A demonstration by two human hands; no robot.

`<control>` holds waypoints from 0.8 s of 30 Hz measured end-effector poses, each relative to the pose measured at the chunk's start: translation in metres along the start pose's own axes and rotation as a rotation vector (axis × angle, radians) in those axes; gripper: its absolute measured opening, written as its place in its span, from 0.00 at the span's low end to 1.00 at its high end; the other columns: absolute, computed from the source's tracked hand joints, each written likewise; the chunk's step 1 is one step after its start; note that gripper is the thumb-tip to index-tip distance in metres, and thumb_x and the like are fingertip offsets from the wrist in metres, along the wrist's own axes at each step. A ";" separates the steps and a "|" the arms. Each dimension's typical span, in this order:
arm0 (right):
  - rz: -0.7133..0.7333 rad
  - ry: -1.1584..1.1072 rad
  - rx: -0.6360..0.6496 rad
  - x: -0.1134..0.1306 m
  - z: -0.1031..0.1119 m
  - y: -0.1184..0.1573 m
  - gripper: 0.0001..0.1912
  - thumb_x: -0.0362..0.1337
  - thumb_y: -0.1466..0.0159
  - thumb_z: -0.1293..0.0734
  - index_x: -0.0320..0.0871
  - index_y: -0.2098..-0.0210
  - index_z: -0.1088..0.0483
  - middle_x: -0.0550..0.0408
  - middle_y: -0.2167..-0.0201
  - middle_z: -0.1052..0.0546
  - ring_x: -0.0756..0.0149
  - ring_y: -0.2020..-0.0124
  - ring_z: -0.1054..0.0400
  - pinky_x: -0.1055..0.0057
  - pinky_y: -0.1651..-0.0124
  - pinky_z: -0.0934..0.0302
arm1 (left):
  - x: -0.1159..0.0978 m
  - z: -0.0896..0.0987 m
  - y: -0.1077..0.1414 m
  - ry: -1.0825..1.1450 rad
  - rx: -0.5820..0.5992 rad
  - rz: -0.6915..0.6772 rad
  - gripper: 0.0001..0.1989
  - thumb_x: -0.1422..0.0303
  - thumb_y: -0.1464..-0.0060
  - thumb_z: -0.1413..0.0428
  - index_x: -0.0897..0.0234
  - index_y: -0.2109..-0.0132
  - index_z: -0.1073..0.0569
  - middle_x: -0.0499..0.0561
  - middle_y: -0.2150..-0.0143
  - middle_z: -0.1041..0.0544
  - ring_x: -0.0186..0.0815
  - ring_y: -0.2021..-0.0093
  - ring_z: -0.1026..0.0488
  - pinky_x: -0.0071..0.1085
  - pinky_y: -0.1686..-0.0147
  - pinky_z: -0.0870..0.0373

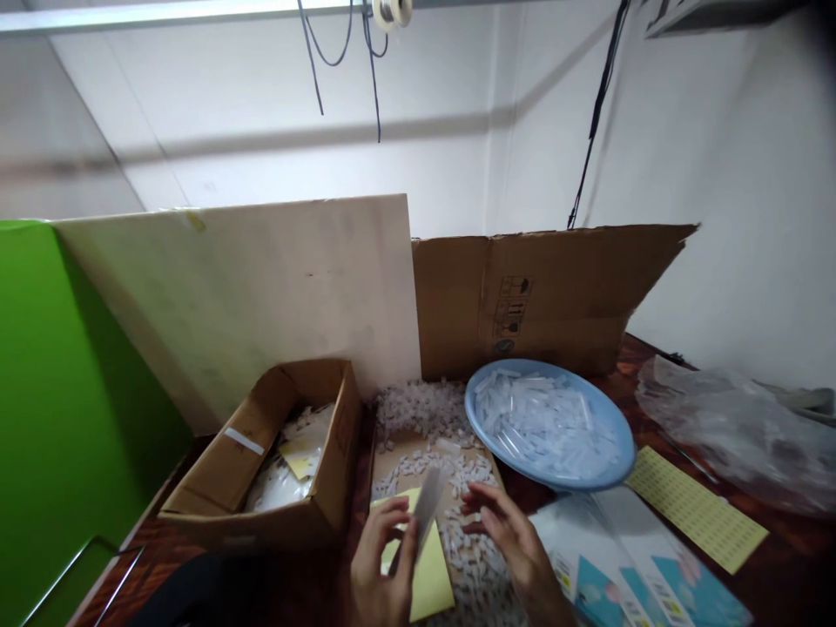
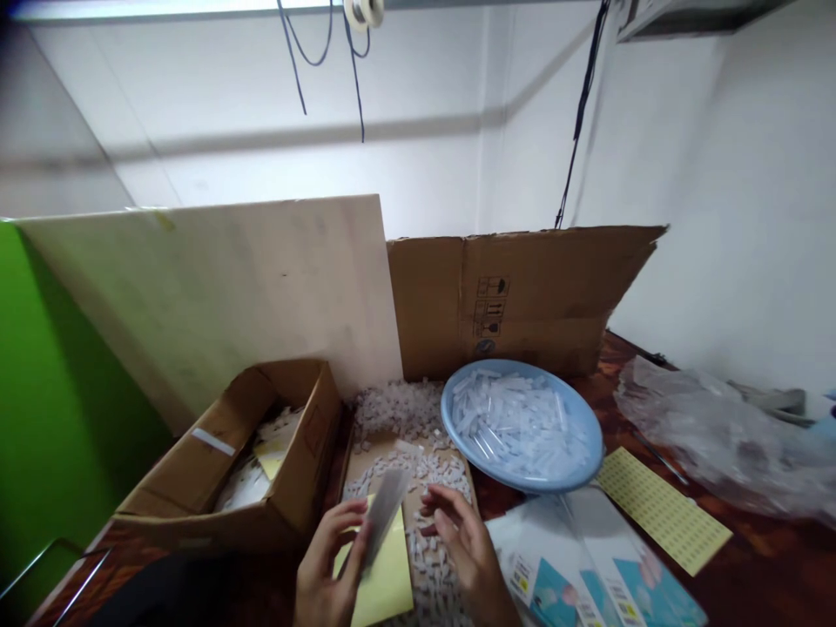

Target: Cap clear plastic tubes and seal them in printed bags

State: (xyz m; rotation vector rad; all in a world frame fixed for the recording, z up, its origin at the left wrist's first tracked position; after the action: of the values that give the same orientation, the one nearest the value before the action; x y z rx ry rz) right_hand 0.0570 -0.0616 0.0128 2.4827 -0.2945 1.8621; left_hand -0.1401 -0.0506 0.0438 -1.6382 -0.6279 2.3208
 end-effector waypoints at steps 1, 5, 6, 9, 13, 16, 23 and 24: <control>0.004 -0.002 0.036 0.003 -0.005 0.001 0.26 0.54 0.33 0.33 0.45 0.43 0.27 0.42 0.47 0.21 0.48 0.47 0.26 0.57 0.48 0.29 | -0.004 -0.003 0.002 -0.086 0.031 -0.168 0.04 0.69 0.38 0.41 0.60 0.58 0.21 0.56 0.53 0.18 0.43 0.53 0.19 0.31 0.55 0.21; 0.030 0.159 -0.074 0.012 -0.016 0.002 0.26 0.57 0.35 0.32 0.42 0.50 0.22 0.44 0.54 0.18 0.49 0.51 0.24 0.62 0.49 0.28 | -0.017 -0.018 0.015 -0.261 0.255 -0.631 0.10 0.77 0.41 0.42 0.58 0.55 0.22 0.56 0.52 0.17 0.43 0.50 0.19 0.34 0.50 0.22; 0.028 0.216 -0.098 0.012 -0.016 0.001 0.26 0.58 0.35 0.32 0.41 0.54 0.21 0.44 0.57 0.17 0.50 0.54 0.23 0.63 0.51 0.28 | -0.019 -0.021 0.017 -0.257 0.298 -0.640 0.10 0.76 0.41 0.42 0.58 0.55 0.22 0.56 0.53 0.17 0.43 0.52 0.19 0.33 0.51 0.21; 0.026 0.339 -0.049 0.008 -0.015 -0.001 0.26 0.58 0.35 0.33 0.42 0.55 0.21 0.46 0.62 0.16 0.52 0.59 0.21 0.65 0.56 0.27 | -0.022 -0.023 0.013 -0.229 0.301 -0.514 0.11 0.74 0.38 0.44 0.58 0.51 0.23 0.59 0.54 0.17 0.41 0.55 0.18 0.31 0.54 0.20; 0.087 0.469 0.021 0.004 -0.014 0.002 0.22 0.53 0.32 0.35 0.43 0.51 0.20 0.45 0.59 0.16 0.51 0.57 0.21 0.63 0.54 0.27 | -0.026 -0.022 -0.002 -0.257 0.239 -0.458 0.14 0.76 0.37 0.46 0.59 0.47 0.24 0.58 0.53 0.18 0.42 0.53 0.19 0.32 0.53 0.20; 0.134 0.575 0.117 0.003 -0.016 0.005 0.20 0.47 0.29 0.38 0.45 0.48 0.20 0.45 0.57 0.16 0.52 0.57 0.20 0.64 0.54 0.27 | -0.028 -0.023 -0.012 -0.282 0.218 -0.463 0.12 0.74 0.36 0.45 0.59 0.49 0.23 0.57 0.55 0.18 0.42 0.55 0.18 0.33 0.55 0.20; 0.258 0.690 0.244 0.010 -0.022 0.007 0.18 0.36 0.29 0.41 0.50 0.51 0.20 0.52 0.65 0.16 0.57 0.65 0.20 0.71 0.63 0.30 | -0.016 -0.022 -0.009 -0.360 0.276 -0.515 0.12 0.76 0.38 0.47 0.59 0.51 0.23 0.56 0.58 0.17 0.42 0.60 0.17 0.32 0.60 0.20; 0.259 0.687 0.253 0.010 -0.023 0.008 0.18 0.36 0.29 0.41 0.50 0.51 0.19 0.52 0.67 0.16 0.58 0.66 0.21 0.71 0.64 0.30 | -0.014 -0.021 -0.007 -0.377 0.280 -0.525 0.13 0.76 0.38 0.47 0.59 0.51 0.23 0.56 0.58 0.17 0.43 0.61 0.17 0.32 0.60 0.20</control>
State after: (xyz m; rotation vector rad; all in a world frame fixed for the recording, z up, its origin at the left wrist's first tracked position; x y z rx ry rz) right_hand 0.0363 -0.0674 0.0284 1.8086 -0.3781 2.8592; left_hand -0.1156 -0.0454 0.0530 -0.7975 -0.6683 2.1933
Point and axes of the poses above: each hand's wrist, its own y-axis away from the middle knuckle, its own z-axis out of the back of the hand, x = y × z, the point moved 2 cm from there along -y, towards the middle knuckle
